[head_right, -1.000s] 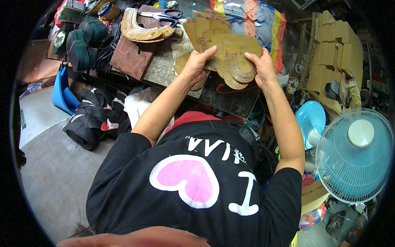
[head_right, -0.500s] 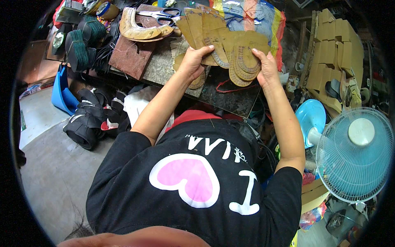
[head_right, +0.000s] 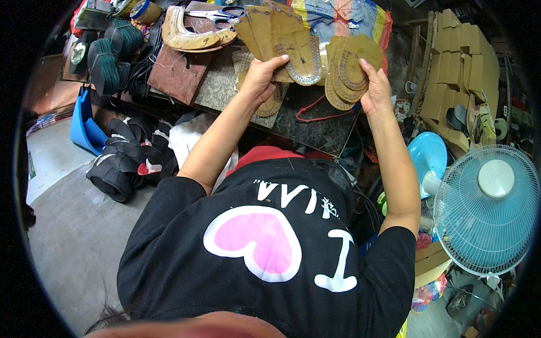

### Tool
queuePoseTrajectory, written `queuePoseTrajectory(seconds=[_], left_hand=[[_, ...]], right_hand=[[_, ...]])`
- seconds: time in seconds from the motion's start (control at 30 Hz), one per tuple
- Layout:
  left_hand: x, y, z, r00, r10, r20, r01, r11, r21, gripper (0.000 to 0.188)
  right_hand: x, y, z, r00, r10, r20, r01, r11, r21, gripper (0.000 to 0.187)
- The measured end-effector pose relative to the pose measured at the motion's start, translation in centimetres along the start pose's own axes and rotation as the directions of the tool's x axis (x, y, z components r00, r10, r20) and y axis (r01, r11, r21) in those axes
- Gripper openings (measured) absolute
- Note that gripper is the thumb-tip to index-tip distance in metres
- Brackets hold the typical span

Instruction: The person sorts through a pile of cardboard shoe lasts and other materials on a cluttered workbench. They pick up, inspect, and place down several lasts and a colorful mesh bag, moving items around the workspace.

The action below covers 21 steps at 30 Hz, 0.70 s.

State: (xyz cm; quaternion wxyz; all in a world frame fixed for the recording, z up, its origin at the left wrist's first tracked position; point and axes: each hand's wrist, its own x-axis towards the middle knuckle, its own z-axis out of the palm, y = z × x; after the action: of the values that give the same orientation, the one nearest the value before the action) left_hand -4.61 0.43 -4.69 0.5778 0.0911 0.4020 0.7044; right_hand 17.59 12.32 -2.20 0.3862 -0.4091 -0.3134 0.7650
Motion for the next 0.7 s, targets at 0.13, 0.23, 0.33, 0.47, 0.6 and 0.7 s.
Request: queuePoseTrajectory(seconds=[0.13,0.23,0.33,0.47,0.6,0.7], left_hand=[[-0.1,-0.8,0.6,0.999,0.008,0.038,-0.009,1.0,0.014,0.038],[-0.4,-1.1,1.0,0.998,-0.007,0.062,0.002,0.997,0.081,0.04],[-0.5,-0.9,0.6,0.997,-0.073,0.028,0.076,0.994,-0.085,0.043],[-0.5,-0.5,-0.3,0.992,-0.125,0.027,0.126,0.988,-0.086,0.042],[-1.0,-1.1,0.3,0.994,-0.097,0.058,0.089,0.988,0.122,0.043],[-1.1,-1.5,1.1,0.991,-0.128,0.03,0.13,0.991,-0.041,0.046]], right_hand=[[-0.1,1.2,1.2,0.995,0.069,0.071,-0.069,0.998,-0.004,0.041],[-0.6,2.9,2.2,0.996,0.074,0.058,-0.07,0.995,-0.064,0.041],[-0.5,3.1,2.2,0.996,0.086,0.019,-0.084,0.992,-0.09,0.041],[0.0,2.2,1.6,0.999,0.042,-0.033,-0.043,0.999,-0.029,0.039],[-0.1,2.5,1.8,0.997,0.076,-0.002,-0.076,0.996,0.036,0.04],[-0.5,3.4,2.3,0.993,0.082,0.089,-0.08,0.996,-0.025,0.042]])
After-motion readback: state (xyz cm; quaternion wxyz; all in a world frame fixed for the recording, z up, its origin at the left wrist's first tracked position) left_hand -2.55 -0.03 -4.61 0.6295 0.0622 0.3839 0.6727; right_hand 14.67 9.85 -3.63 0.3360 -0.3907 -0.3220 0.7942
